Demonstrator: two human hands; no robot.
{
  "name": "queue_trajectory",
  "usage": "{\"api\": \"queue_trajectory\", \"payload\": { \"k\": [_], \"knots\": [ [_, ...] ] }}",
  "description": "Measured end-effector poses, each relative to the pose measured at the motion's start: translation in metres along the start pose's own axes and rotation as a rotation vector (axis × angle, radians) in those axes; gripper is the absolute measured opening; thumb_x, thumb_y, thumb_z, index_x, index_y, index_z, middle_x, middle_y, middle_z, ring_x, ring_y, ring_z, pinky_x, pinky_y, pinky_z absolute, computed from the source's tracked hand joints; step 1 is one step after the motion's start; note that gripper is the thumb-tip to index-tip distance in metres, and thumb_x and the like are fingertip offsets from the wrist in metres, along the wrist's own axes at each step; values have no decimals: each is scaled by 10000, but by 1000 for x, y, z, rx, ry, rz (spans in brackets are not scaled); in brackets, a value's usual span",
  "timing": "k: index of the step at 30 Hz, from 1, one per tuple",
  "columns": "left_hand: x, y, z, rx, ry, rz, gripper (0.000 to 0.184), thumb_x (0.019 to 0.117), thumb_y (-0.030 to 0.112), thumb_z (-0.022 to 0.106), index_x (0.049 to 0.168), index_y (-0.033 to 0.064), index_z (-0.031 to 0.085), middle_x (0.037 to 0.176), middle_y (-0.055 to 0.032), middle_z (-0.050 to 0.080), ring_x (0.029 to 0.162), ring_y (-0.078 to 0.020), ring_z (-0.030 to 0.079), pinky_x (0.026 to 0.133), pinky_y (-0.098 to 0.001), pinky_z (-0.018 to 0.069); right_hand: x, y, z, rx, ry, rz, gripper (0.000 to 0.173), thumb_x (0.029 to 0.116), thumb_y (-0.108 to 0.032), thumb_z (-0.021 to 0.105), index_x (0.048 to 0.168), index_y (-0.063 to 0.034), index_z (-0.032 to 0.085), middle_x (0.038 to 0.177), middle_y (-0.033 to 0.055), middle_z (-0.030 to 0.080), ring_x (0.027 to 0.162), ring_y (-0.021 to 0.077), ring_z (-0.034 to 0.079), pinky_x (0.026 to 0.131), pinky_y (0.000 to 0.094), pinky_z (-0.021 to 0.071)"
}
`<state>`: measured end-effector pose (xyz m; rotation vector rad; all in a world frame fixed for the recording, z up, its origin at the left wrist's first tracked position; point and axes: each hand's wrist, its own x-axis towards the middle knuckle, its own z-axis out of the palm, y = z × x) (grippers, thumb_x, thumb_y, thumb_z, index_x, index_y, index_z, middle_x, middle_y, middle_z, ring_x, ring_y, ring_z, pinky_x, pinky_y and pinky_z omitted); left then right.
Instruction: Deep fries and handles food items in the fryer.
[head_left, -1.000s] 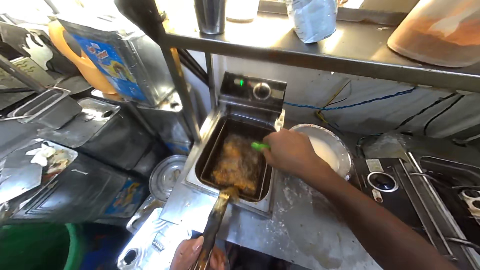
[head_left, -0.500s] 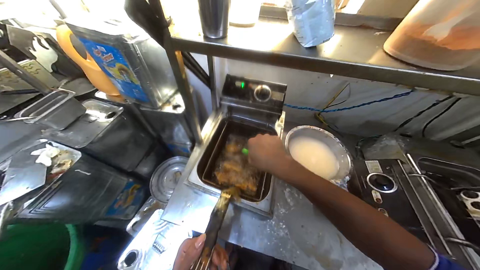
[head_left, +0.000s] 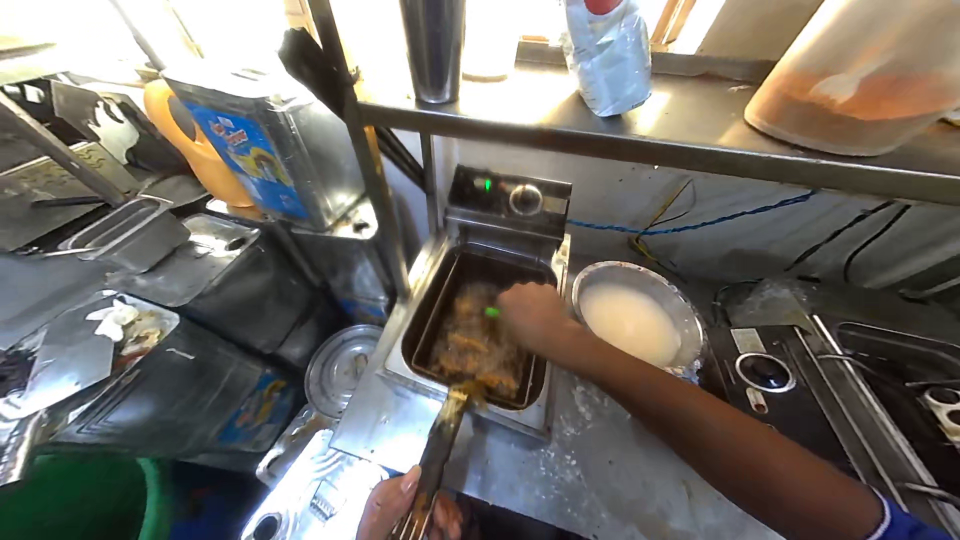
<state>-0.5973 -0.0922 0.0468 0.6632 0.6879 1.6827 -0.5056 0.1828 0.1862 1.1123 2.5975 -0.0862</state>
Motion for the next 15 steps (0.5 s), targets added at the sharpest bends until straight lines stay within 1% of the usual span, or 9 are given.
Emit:
{"api": "queue_trajectory", "payload": {
  "k": [2,5,7,8,10,11,13,15],
  "knots": [
    [-1,0,1,3,-5,12,547,1073,467,454,932,32,755,785,-121,739,713,-207,724,760,-380,616,-4,8,4,-61,75,-74,31,896,-74,707,918,-72,729,918,129,707,849,332,700,646,508,543],
    [-2,1,2,2,-2,7,542,1073,465,457,934,32,753,779,-125,737,705,-207,721,751,-376,614,-6,19,14,-139,191,-196,68,888,-37,709,931,-65,754,962,144,690,886,332,684,656,484,552],
    [-3,1,3,-3,4,10,534,1076,455,455,944,32,753,773,-124,734,698,-207,717,743,-374,613,-5,25,18,-101,159,-186,65,902,-102,708,948,-95,753,941,124,702,883,328,692,667,504,555],
    [-3,1,4,-10,7,11,527,1075,450,458,945,33,753,775,-126,735,699,-208,719,739,-372,614,-6,29,17,-51,119,-153,85,928,-171,696,963,-118,751,926,112,715,880,325,701,677,522,551],
    [-3,1,4,-23,13,6,528,1075,446,460,949,26,755,784,-135,739,704,-213,724,737,-369,616,-8,36,13,39,41,-88,180,974,-283,652,1016,-136,747,931,110,724,897,329,705,714,549,548],
    [-3,1,5,-24,14,5,535,1075,448,459,949,19,753,785,-139,737,703,-212,722,731,-363,615,-9,39,12,74,9,-63,222,992,-319,624,1009,-126,733,921,113,716,899,326,702,722,550,545],
    [-4,1,5,-25,20,7,540,1072,453,463,949,16,755,783,-140,737,699,-207,722,713,-354,616,-13,46,13,124,-26,-33,262,1013,-351,596,993,-123,724,900,109,705,897,317,695,728,546,536],
    [-4,1,5,-12,28,8,525,1072,453,462,952,34,756,776,-126,736,698,-205,721,723,-364,615,-20,52,15,106,-14,-61,245,1031,-346,581,1068,-164,741,924,95,718,910,310,695,751,540,533]
  ]
}}
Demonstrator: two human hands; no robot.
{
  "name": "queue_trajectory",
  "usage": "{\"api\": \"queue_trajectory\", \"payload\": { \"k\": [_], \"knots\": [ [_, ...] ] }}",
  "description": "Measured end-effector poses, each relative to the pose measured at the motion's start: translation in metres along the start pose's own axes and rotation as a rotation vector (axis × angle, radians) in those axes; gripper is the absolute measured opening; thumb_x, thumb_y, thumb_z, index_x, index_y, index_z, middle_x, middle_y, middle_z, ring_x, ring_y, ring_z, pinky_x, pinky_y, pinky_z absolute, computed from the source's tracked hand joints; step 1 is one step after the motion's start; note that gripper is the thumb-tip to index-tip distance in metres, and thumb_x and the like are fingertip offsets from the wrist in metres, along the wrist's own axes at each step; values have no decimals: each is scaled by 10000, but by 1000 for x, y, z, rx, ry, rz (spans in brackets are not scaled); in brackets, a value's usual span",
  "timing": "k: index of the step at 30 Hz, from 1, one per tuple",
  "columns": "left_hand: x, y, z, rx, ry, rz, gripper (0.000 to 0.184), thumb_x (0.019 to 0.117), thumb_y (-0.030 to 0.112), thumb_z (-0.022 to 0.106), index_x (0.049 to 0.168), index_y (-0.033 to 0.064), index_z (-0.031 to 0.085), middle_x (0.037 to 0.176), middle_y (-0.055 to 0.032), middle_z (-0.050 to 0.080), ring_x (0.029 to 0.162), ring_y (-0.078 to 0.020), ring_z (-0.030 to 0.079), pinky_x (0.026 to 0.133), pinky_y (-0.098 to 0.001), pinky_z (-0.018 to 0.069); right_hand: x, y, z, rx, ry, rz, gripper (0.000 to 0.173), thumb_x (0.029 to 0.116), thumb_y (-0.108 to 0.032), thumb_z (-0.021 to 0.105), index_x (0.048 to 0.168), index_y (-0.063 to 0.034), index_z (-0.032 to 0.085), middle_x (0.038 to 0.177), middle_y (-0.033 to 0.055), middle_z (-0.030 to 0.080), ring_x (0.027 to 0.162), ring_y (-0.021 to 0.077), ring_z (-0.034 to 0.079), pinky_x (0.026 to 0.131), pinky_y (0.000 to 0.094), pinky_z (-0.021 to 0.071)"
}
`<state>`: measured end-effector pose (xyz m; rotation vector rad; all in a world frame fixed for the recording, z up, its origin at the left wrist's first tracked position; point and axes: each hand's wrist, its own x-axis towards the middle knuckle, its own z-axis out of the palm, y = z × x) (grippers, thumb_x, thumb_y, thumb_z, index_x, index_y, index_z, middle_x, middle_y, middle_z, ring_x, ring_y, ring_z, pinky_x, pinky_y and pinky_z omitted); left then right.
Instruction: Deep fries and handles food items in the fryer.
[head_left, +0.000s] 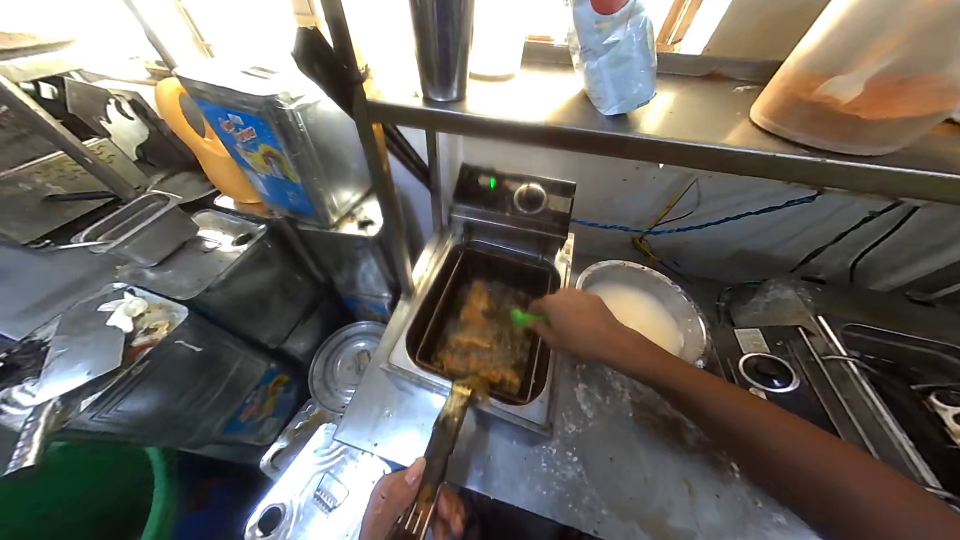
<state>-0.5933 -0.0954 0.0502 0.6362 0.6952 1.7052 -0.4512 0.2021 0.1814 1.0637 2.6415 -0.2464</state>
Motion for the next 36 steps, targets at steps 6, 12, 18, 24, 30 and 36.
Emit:
{"api": "queue_trajectory", "payload": {
  "k": [6,12,18,24,30,36],
  "knots": [
    [1,0,-2,27,-10,1,534,1074,458,452,959,32,752,776,-114,737,706,-201,720,759,-380,613,-28,0,-13,-137,149,-75,169,975,-230,645,1106,-211,751,905,68,711,854,276,697,673,480,538],
    [1,0,-2,30,-7,5,533,1072,463,457,952,37,754,772,-121,737,712,-206,725,754,-376,613,-42,-5,-41,-81,263,-39,129,969,-293,652,1013,-229,756,786,19,697,757,245,683,616,479,504],
    [-1,0,0,33,14,5,538,1072,463,452,939,36,751,766,-116,733,696,-202,716,742,-371,610,-12,-16,-24,-66,217,-6,144,954,-281,653,979,-179,751,830,69,712,807,300,698,640,527,520],
    [-2,-2,0,10,28,6,576,1075,474,437,922,14,750,763,-127,728,677,-203,709,736,-373,614,-7,-17,-25,-17,213,15,175,980,-276,642,1087,-214,765,911,82,737,872,320,705,683,559,531],
    [0,-3,1,16,16,-7,602,1064,513,436,914,21,748,757,-115,728,669,-189,707,705,-351,612,9,-11,-10,-50,186,-29,161,964,-236,656,1076,-195,764,918,94,736,882,329,706,707,558,539],
    [-4,-3,2,16,61,4,575,1061,487,469,925,4,750,772,-147,732,669,-192,712,669,-329,609,1,-5,-22,-30,217,18,151,976,-247,667,1079,-214,772,931,85,740,887,322,705,700,556,536]
  ]
}}
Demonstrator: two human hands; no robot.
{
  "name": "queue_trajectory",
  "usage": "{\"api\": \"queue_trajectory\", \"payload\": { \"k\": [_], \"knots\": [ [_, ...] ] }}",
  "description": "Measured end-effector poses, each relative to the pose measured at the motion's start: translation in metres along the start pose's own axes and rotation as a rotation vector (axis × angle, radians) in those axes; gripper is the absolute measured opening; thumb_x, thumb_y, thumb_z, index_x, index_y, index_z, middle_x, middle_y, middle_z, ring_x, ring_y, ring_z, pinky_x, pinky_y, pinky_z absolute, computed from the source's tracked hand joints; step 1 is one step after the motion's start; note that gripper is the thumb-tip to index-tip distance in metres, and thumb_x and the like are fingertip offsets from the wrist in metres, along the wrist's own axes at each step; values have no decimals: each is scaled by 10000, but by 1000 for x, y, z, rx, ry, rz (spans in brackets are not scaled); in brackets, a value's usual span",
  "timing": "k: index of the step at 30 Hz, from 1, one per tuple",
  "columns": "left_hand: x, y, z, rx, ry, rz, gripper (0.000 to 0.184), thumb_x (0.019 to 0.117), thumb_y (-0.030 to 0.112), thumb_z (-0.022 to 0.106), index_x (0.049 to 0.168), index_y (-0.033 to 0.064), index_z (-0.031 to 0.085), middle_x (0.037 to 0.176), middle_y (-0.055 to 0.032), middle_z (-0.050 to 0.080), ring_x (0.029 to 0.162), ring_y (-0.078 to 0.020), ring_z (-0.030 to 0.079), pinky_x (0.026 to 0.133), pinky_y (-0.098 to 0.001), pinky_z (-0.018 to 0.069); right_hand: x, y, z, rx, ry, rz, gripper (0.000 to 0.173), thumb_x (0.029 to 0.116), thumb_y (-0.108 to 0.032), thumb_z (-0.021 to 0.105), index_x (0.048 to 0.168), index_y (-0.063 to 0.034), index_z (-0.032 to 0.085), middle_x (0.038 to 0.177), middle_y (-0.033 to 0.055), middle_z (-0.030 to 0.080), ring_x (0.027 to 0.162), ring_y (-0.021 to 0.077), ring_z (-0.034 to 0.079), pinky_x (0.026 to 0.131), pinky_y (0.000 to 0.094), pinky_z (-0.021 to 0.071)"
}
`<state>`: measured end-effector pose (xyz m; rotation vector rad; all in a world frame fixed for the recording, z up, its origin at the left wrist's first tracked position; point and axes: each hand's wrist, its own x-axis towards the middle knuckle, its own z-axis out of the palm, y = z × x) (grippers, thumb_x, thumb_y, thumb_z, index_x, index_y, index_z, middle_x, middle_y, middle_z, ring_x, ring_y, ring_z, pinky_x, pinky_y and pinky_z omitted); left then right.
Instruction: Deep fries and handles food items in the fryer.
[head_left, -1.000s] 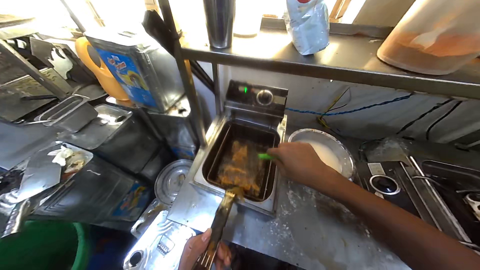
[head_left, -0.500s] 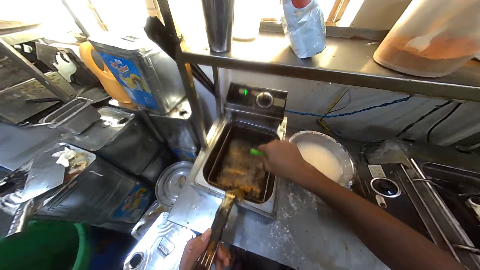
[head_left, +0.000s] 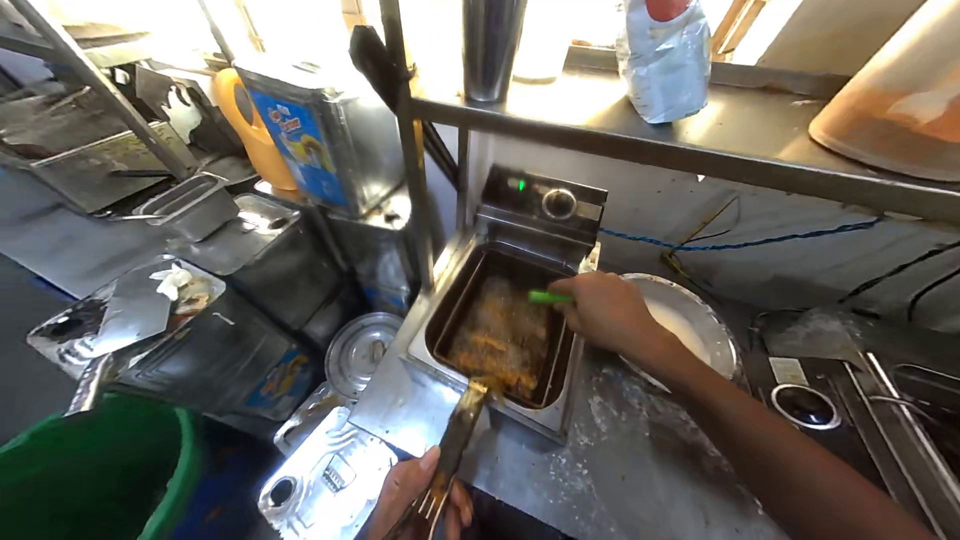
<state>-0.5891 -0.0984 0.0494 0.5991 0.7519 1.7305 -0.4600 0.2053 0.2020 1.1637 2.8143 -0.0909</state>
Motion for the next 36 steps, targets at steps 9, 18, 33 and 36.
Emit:
{"api": "queue_trajectory", "payload": {
  "k": [9,18,33,36],
  "knots": [
    [2,1,0,2,10,10,553,1065,470,476,930,12,755,765,-144,729,656,-191,706,652,-328,608,24,-4,25,-36,-44,91,160,969,-272,653,1043,-187,766,946,101,741,901,337,710,691,548,538],
    [2,1,-1,-3,15,21,519,1066,454,485,950,28,759,778,-133,731,676,-191,709,686,-342,611,40,-12,33,-48,-108,121,138,926,-238,679,992,-147,758,944,121,735,906,349,709,696,561,545],
    [7,5,1,-3,56,-17,443,1029,434,571,918,54,770,777,-124,734,666,-170,710,640,-297,601,9,6,0,107,62,118,148,988,-276,663,1032,-192,777,903,99,737,861,337,704,686,574,528],
    [8,6,0,5,52,-13,435,1024,430,584,909,57,775,771,-118,733,664,-161,707,643,-298,598,19,-3,9,61,28,124,150,975,-269,656,1015,-176,767,900,113,736,865,343,709,677,570,530]
  ]
}}
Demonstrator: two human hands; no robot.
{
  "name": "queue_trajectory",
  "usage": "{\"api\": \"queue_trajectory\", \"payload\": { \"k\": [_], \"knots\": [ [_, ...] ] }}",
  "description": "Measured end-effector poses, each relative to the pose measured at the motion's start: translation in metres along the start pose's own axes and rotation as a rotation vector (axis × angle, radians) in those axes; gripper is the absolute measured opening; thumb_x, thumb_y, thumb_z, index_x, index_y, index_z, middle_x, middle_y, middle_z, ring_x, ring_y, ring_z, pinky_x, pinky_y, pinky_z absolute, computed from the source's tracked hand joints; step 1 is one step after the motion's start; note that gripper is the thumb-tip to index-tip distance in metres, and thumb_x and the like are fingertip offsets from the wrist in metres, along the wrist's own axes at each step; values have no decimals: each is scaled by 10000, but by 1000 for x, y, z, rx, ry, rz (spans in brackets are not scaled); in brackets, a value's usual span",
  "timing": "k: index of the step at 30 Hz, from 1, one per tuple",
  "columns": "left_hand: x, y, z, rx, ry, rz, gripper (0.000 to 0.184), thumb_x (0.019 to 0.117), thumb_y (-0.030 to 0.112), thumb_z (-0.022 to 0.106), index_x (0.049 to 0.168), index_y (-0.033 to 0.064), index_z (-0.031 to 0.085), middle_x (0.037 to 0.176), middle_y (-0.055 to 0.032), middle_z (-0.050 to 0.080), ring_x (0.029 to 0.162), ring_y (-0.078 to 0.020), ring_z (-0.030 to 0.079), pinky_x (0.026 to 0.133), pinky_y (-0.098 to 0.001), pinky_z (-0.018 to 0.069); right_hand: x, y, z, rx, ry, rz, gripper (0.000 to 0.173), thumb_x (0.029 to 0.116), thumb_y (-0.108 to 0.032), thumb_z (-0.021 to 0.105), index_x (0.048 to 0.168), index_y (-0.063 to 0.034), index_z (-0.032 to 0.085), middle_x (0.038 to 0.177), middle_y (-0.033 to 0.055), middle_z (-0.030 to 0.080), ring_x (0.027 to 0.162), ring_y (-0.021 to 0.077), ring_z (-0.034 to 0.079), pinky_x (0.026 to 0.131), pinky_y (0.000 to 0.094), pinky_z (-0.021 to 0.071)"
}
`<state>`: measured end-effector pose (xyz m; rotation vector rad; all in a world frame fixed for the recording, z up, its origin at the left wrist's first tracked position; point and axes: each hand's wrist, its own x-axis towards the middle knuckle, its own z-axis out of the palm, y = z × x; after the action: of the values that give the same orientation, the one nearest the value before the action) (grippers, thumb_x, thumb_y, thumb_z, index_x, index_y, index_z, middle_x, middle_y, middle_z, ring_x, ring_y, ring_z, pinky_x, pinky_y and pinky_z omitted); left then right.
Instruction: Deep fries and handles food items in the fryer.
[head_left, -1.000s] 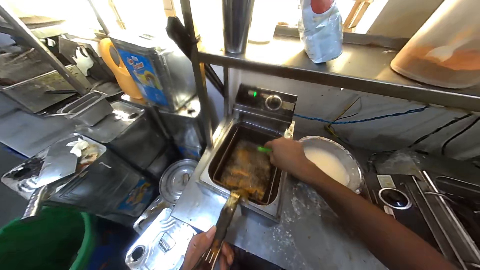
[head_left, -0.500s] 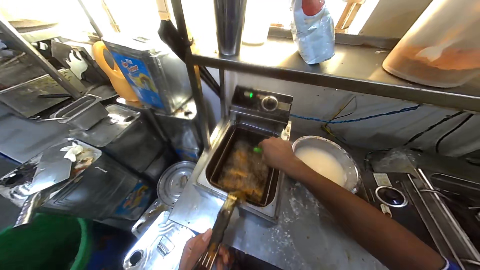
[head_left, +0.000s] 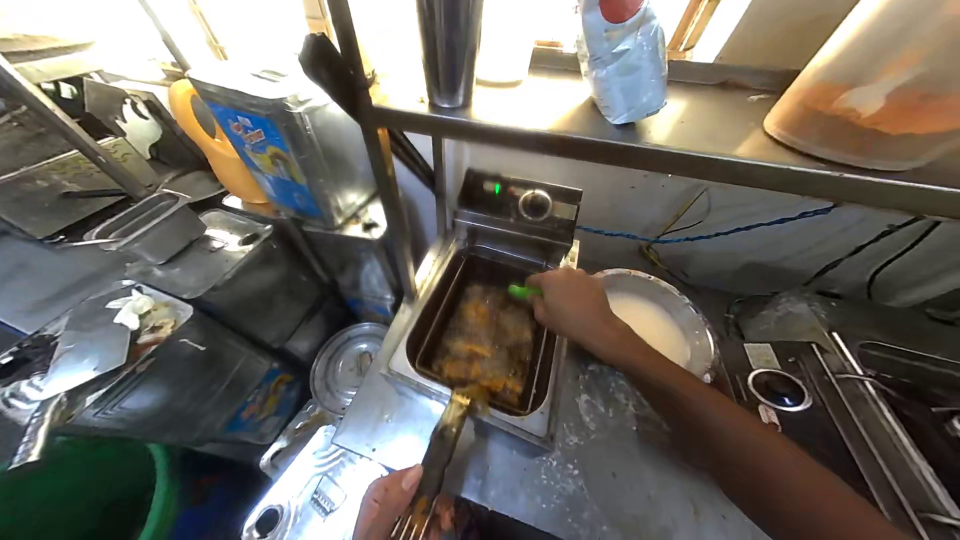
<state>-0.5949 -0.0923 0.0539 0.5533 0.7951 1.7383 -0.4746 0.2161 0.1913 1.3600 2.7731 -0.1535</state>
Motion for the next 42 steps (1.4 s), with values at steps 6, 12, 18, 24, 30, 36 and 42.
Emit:
{"api": "queue_trajectory", "payload": {
  "k": [6,12,18,24,30,36,42],
  "knots": [
    [-3,-2,2,4,13,23,450,1045,425,547,924,52,768,772,-118,735,670,-171,710,674,-312,605,23,-15,12,-60,-85,-4,172,958,-257,626,1005,-146,749,934,121,729,917,335,711,692,537,537],
    [-1,-3,0,34,6,19,491,1051,469,505,961,57,756,790,-123,731,676,-169,707,658,-301,601,24,-18,18,-32,-99,16,165,951,-247,638,987,-124,742,940,126,728,920,339,714,699,543,551],
    [-2,-1,3,87,27,30,450,1053,438,515,942,80,764,774,-96,734,666,-143,700,642,-280,591,4,15,13,168,-36,31,211,993,-272,626,1111,-157,758,1018,132,738,986,356,704,782,590,549],
    [-4,-6,0,31,18,8,481,1053,458,508,949,63,763,792,-121,741,684,-171,716,679,-309,609,-15,23,-8,151,28,27,189,985,-274,656,1091,-175,778,974,118,744,943,343,706,762,587,543],
    [-4,-6,2,34,21,16,484,1058,450,496,943,64,766,777,-112,737,679,-169,713,687,-313,609,9,8,18,40,-139,54,222,968,-295,638,1078,-142,755,1022,141,731,991,359,699,764,579,542],
    [-5,-6,2,44,38,16,506,1049,474,507,929,53,762,762,-116,730,672,-174,709,684,-316,608,23,-10,24,12,-156,65,195,941,-276,654,1027,-123,741,988,138,727,961,344,708,733,557,551],
    [-8,-7,2,33,54,36,503,1065,456,480,940,58,761,775,-119,736,674,-174,713,672,-310,609,7,28,27,232,-4,56,187,981,-265,648,1022,-122,761,939,149,728,913,367,701,739,600,539]
  ]
}}
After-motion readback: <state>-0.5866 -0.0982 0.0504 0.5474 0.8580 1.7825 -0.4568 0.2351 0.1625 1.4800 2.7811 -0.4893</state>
